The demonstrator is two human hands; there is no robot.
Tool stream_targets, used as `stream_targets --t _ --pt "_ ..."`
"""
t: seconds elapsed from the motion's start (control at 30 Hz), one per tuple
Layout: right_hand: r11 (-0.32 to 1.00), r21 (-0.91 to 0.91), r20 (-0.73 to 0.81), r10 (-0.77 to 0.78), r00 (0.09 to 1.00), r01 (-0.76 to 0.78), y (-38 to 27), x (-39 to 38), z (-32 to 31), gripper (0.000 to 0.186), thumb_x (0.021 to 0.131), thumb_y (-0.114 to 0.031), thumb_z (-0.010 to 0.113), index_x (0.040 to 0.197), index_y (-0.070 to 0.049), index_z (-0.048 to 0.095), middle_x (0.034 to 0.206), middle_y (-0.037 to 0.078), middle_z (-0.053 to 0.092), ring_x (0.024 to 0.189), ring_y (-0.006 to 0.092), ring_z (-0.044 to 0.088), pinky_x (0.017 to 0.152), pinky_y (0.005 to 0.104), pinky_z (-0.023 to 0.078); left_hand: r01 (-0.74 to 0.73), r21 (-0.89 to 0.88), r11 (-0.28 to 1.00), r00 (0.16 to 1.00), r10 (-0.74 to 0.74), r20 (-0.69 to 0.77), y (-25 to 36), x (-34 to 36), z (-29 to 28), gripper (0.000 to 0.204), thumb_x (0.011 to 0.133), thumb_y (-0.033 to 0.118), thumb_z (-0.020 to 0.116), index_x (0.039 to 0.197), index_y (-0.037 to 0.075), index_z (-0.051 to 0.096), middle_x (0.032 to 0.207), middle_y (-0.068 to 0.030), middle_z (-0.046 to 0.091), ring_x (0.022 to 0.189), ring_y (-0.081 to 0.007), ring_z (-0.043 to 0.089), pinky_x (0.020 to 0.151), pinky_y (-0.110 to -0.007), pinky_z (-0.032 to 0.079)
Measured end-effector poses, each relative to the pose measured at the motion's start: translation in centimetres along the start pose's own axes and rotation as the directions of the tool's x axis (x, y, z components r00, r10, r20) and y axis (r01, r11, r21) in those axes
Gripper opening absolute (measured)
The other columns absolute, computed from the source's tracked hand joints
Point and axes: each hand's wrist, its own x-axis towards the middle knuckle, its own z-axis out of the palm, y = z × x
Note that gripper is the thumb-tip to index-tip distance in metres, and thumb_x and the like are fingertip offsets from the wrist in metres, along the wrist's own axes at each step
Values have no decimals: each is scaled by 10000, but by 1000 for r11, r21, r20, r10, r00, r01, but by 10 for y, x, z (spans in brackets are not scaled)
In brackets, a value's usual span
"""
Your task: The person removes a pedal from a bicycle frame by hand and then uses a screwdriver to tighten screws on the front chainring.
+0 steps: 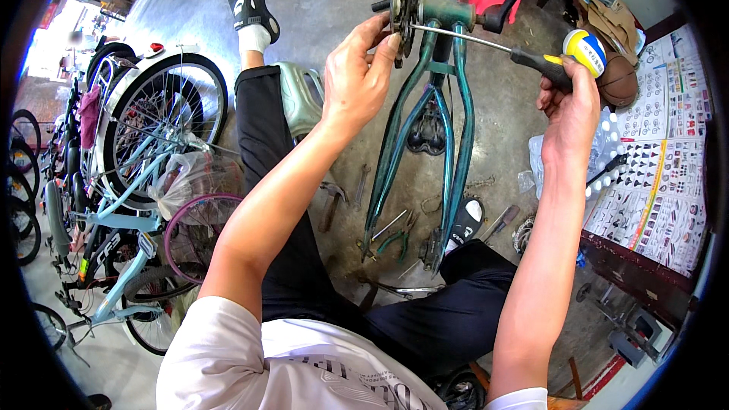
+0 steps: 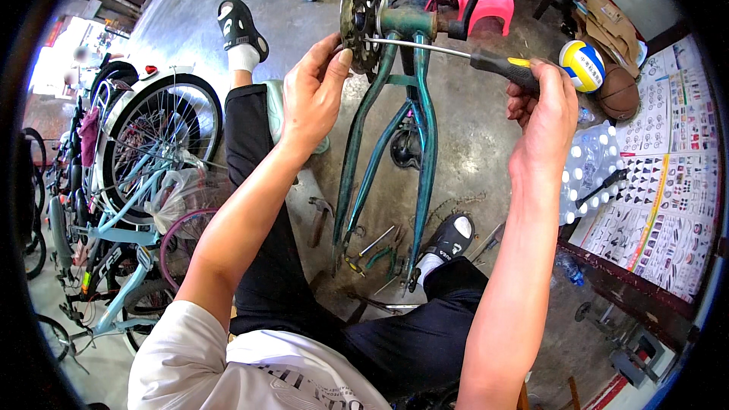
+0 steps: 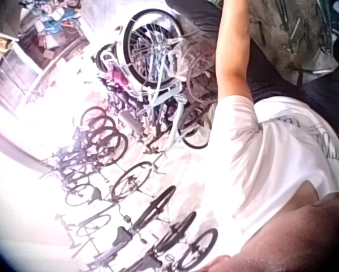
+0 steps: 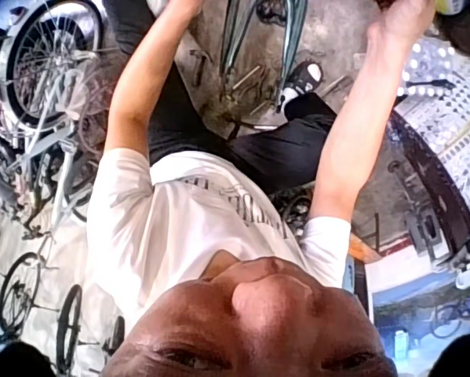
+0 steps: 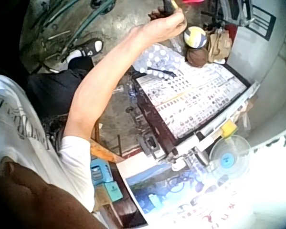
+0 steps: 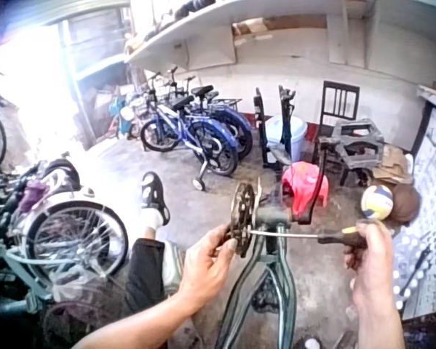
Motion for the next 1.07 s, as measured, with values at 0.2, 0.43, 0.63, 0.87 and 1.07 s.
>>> stream_targets --t 0.2,0.43,0.63,0.87,1.07 --pt "1000 1 -8 13 1000 -13 1 1 3 215 931 -255 625 993 -49 630 734 51 636 567 104 540 556 258 427 43 -27 999 999 -42 15 4 0 0 336 990 148 647 1283 -17 644 1085 -195 732 970 -271 740 820 -350 576" --pt "1000 26 3 5 1000 -5 1 2 3 223 939 -236 613 1035 -37 642 745 69 638 597 121 556 567 266 433 5 18 1000 1000 -5 -14 7 0 -1 327 980 151 658 1265 -9 654 1113 -192 726 967 -278 738 816 -352 570" --pt "999 35 14 -31 999 30 1 1 1 242 950 -233 599 1067 -27 649 764 76 634 609 134 559 567 276 436 -23 26 999 999 24 -47 2 -1 2 317 985 178 657 1240 -11 667 1118 -183 727 972 -279 716 841 -355 552" --pt "995 64 4 82 997 -82 7 4 -1 219 965 -281 592 1009 -69 623 684 21 543 551 104 451 512 279 318 -54 47 997 995 58 -85 1 -3 4 304 998 174 640 1239 -8 673 1064 -169 730 880 -273 718 794 -351 553" --pt "993 50 60 100 993 -103 6 4 -5 307 969 -366 584 1055 -72 588 683 4 468 548 95 360 510 275 278 -22 12 1000 997 23 -74 2 -7 2 317 985 202 658 1246 22 681 1092 -225 718 991 -320 727 846 -364 549"
